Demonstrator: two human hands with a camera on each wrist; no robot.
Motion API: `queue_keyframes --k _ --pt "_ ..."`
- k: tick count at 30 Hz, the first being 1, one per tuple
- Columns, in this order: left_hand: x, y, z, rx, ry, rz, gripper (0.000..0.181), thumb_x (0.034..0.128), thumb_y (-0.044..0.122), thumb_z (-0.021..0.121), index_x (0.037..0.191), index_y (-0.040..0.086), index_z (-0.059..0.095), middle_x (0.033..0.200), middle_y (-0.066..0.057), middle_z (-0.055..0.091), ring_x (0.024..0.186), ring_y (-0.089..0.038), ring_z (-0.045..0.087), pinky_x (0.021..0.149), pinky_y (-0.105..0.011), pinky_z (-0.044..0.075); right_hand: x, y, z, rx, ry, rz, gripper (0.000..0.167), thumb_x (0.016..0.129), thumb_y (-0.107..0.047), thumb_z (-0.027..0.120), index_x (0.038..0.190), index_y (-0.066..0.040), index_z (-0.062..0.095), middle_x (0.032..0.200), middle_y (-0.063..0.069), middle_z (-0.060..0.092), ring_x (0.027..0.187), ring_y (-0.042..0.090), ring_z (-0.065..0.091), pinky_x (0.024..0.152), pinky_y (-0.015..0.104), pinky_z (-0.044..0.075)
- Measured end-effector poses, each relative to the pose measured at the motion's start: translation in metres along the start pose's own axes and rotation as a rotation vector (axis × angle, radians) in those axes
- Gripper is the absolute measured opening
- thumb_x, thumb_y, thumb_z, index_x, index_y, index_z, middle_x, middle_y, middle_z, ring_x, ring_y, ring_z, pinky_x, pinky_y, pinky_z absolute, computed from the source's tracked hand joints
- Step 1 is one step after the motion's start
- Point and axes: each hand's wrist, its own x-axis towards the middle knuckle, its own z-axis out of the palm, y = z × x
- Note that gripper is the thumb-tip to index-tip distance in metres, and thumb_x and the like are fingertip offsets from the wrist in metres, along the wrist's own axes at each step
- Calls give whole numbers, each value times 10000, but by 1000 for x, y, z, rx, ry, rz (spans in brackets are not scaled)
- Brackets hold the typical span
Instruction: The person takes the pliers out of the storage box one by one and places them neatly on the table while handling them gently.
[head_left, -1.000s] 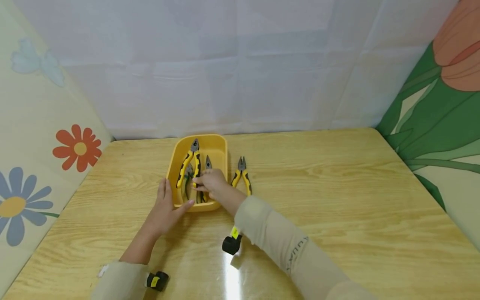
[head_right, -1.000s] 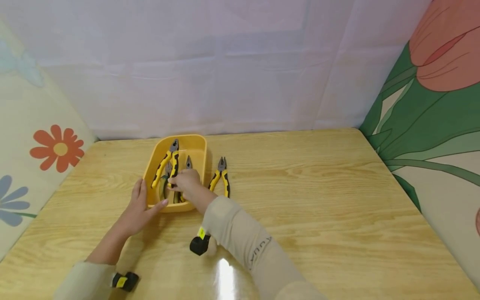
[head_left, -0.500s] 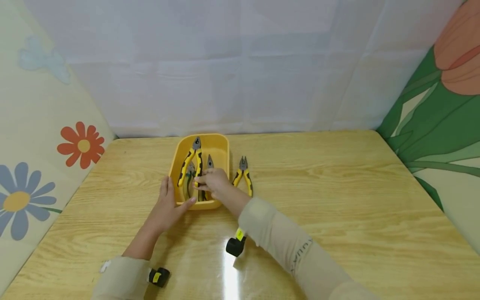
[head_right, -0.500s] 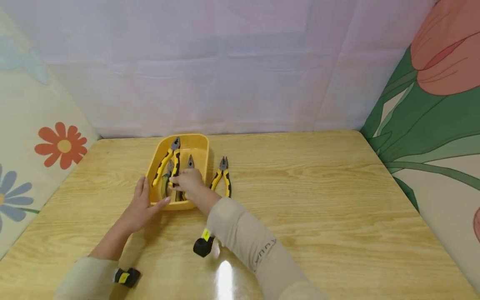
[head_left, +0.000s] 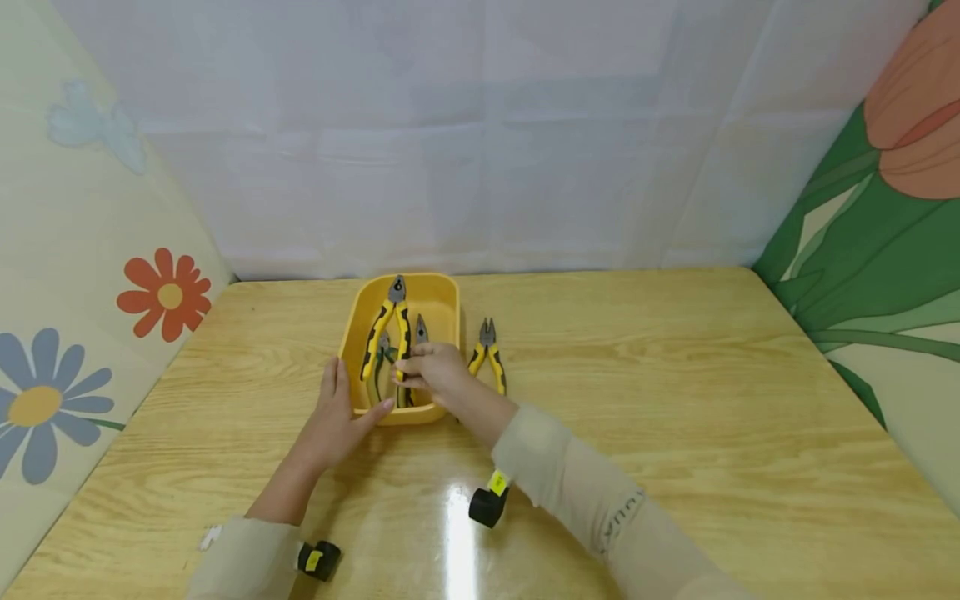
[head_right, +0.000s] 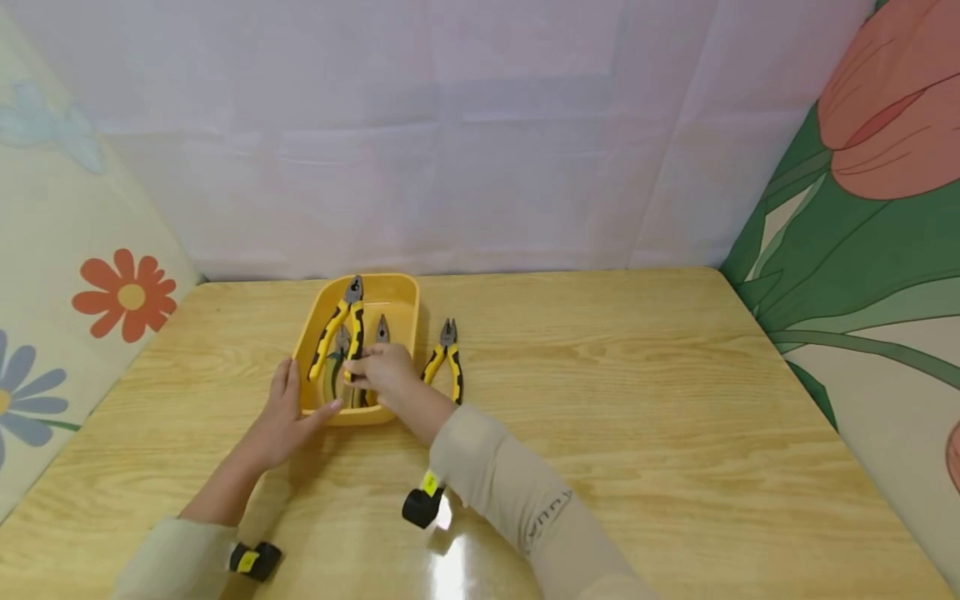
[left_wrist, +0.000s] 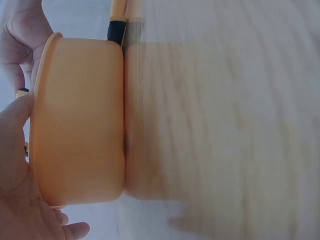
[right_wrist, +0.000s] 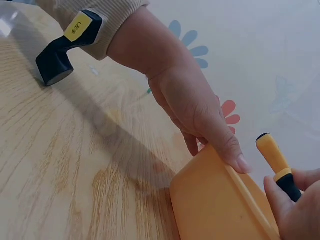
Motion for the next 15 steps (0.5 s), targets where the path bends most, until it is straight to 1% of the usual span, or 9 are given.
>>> queue_keyframes --k 4,10,15 --pt "0 0 0 3 2 -4 990 800 600 402 1331 -34 -144 1378 -205 -195 1208 -473 87 921 -567 193 -4 -1 -2 -8 -31 -11 477 783 97 540 1229 121 372 1118 303 464 928 353 549 694 264 485" --pt "1 0 2 -3 -11 -8 990 800 601 398 1329 -30 -151 1376 -196 -210 1210 -473 75 918 -569 193 -9 1 -7 30 -57 -4 487 791 109 523 1240 139 337 1128 317 446 968 377 519 697 261 484" --pt "0 1 1 -5 -12 -15 990 801 599 399 1329 -33 -150 1376 -200 -206 1213 -470 70 919 -570 192 -12 1 -8 32 -89 -9 486 801 108 513 1245 149 319 1098 312 468 984 386 505 710 262 479"
